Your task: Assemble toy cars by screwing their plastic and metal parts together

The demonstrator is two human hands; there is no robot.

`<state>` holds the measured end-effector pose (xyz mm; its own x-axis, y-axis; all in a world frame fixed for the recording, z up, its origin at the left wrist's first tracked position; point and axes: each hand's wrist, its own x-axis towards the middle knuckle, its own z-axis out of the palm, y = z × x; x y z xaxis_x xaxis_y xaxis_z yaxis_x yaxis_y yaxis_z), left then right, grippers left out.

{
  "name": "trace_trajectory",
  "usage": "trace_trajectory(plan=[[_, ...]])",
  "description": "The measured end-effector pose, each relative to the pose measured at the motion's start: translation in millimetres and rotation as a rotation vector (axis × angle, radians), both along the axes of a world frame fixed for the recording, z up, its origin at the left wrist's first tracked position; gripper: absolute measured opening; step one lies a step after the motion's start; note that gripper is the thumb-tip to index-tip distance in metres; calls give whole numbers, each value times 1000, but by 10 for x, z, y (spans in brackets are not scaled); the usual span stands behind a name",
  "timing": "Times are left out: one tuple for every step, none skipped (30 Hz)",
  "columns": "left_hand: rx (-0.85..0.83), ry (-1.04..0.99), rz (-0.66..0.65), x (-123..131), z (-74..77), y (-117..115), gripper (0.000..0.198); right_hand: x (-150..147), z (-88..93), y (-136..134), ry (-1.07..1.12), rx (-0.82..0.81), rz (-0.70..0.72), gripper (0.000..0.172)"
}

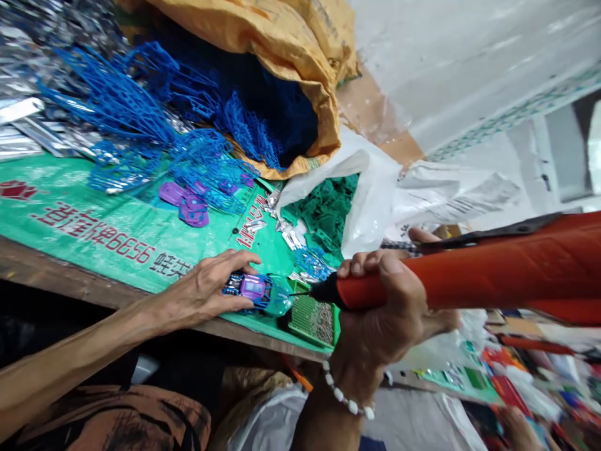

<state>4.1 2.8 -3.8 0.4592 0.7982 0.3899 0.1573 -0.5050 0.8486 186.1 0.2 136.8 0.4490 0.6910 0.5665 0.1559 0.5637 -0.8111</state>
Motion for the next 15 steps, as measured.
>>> trace_trajectory(plan=[[39,14,-13,-12,11,6,35,107,-20,-43,-4,12,-34,39],[78,23,-27,-21,18,12,27,208,-51,-87,-27,-1,-65,39],[105,30,-32,-27,21,17,24,301,-92,-132,-45,-16,-95,40],[126,35,-32,-30,19,19,23,385,-139,-175,-54,-33,-122,41],[141,42,-25,-32,12,18,24,459,-188,-217,-59,-47,-148,42],[152,49,-17,-34,2,15,25,523,-236,-255,-65,-59,-182,43],[164,52,-6,-37,-7,10,25,578,-280,-289,-73,-70,-220,45],[172,55,8,-44,-13,4,25,624,-319,-319,-80,-82,-255,46],[176,57,25,-55,-12,-1,25,663,-351,-345,-88,-94,-284,46],[180,62,44,-70,-3,-4,25,696,-378,-366,-98,-104,-313,45],[180,80,42,-88,15,-6,26,725,-401,-383,-112,-113,-339,41],[178,104,32,-107,41,-8,27,750,-422,-395,-127,-120,-364,35],[185,133,-5,-122,73,-9,29,772,-440,-404,-145,-124,-385,28],[197,151,-43,-132,105,-12,30,790,-458,-410,-158,-127,-406,21],[208,155,-58,-135,136,-19,30,805,-476,-413,-162,-129,-422,17]])
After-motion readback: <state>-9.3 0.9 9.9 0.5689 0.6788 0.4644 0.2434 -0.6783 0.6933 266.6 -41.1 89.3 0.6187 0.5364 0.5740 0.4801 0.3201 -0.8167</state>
